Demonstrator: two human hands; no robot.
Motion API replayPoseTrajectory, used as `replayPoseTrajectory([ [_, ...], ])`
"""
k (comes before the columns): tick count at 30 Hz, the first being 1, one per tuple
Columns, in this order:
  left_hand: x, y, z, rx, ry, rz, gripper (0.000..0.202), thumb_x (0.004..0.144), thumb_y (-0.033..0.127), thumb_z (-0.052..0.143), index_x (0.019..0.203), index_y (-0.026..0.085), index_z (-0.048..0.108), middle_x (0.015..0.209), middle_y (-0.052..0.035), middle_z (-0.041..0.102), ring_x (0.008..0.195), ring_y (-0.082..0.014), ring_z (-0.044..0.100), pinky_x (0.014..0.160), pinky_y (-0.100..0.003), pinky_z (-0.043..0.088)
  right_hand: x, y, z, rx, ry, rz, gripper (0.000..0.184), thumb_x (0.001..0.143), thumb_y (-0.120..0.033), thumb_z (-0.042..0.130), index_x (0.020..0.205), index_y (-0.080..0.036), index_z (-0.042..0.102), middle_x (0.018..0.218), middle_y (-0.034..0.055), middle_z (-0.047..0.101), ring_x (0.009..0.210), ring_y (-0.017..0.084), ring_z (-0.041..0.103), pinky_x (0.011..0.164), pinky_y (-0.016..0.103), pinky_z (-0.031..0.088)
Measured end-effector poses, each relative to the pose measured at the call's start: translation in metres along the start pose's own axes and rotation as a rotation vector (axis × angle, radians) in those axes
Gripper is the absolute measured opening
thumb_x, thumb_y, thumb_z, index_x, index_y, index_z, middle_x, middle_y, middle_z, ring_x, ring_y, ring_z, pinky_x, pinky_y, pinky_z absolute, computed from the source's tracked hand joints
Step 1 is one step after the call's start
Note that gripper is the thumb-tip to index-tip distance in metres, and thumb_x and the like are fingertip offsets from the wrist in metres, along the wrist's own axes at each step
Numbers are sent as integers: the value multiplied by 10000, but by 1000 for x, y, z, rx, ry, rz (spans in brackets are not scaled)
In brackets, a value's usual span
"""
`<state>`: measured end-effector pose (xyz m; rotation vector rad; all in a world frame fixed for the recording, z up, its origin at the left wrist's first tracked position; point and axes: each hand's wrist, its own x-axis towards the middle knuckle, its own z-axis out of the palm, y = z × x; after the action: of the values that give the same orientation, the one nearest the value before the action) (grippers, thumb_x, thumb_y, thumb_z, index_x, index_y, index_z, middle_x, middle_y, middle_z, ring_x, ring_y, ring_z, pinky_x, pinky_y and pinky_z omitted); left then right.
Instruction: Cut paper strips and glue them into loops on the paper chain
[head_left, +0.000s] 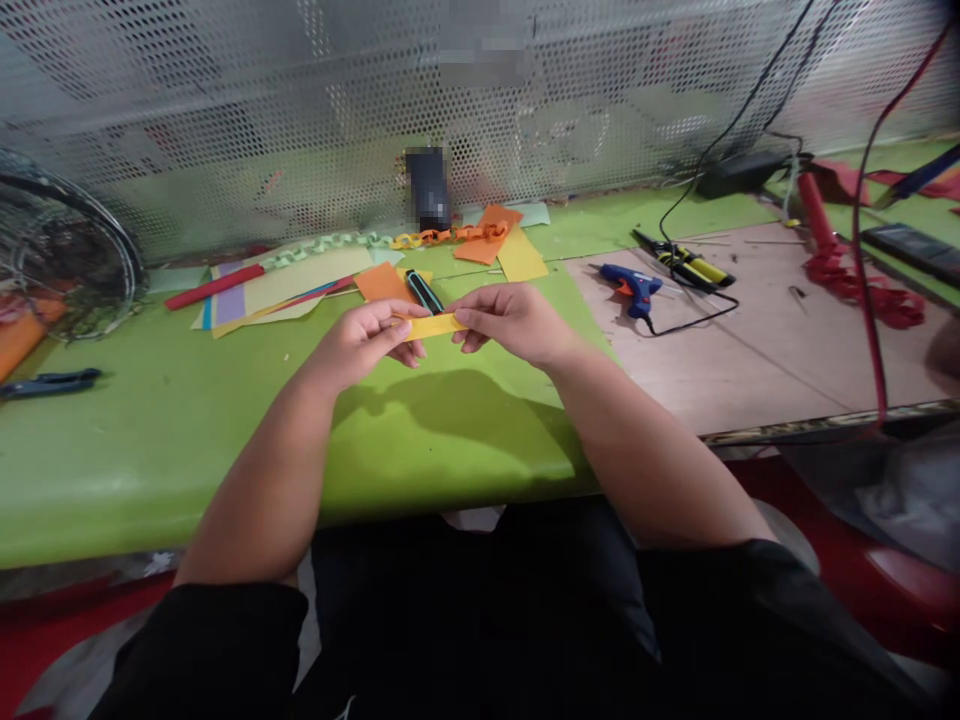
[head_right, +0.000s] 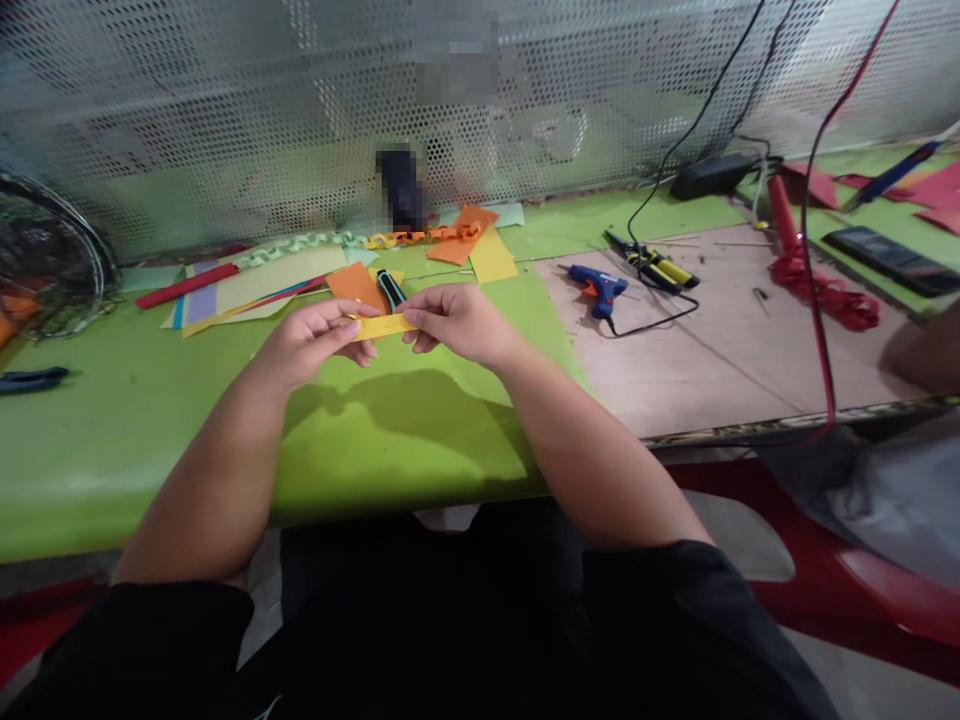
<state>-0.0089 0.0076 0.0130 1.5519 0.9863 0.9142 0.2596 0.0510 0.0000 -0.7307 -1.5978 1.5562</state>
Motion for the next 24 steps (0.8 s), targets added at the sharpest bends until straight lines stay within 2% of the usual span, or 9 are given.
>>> replayPoseTrajectory([
  [3,1,0,2,4,16,-22,520,929,504,832,1256,109,746,896,-134,828,728,-215,812,725,-315,688,1,3,2,-61,30,-16,352,888,-451,894,1021,-134,816,790,71,812,629,148,747,628,268,659],
  [6,4,-4,10,-51,99,-54,547,873,512,883,1227,112,771,863,-119,828,718,-208,807,710,-311,690,1,4,7,-111,68,-54,334,929,-446,852,1049,-136,817,797,67,813,652,147,759,654,265,662],
  [9,6,-9,20,-58,202,-67,496,838,497,916,1145,123,808,821,-94,823,678,-180,788,693,-294,689,-1,4,11,-156,82,-95,356,944,-469,830,1076,-139,816,800,61,816,687,153,776,680,269,669],
  [12,6,-10,26,-2,264,-50,442,864,512,891,1074,128,826,811,-89,823,638,-165,772,668,-285,685,-2,4,13,-138,78,-105,421,922,-516,846,1098,-136,808,812,61,819,728,163,791,707,276,677],
  [16,3,-6,28,72,256,-23,418,885,525,866,1034,135,837,798,-89,824,650,-181,785,664,-288,687,-2,4,15,-36,-7,-25,549,823,-580,921,1116,-130,804,857,80,837,702,166,792,685,276,685],
  [20,1,-2,27,108,235,-25,389,906,512,847,1014,138,845,765,-82,816,603,-179,773,632,-287,677,-3,2,17,1,-16,31,538,797,-626,921,939,-119,815,778,86,820,583,143,747,573,247,651],
  [24,0,0,25,99,239,1,413,912,533,838,999,129,845,696,-73,791,537,-172,743,560,-271,645,-4,-1,18,143,20,51,528,765,-562,968,1027,-121,843,754,69,819,540,130,724,545,237,635],
])
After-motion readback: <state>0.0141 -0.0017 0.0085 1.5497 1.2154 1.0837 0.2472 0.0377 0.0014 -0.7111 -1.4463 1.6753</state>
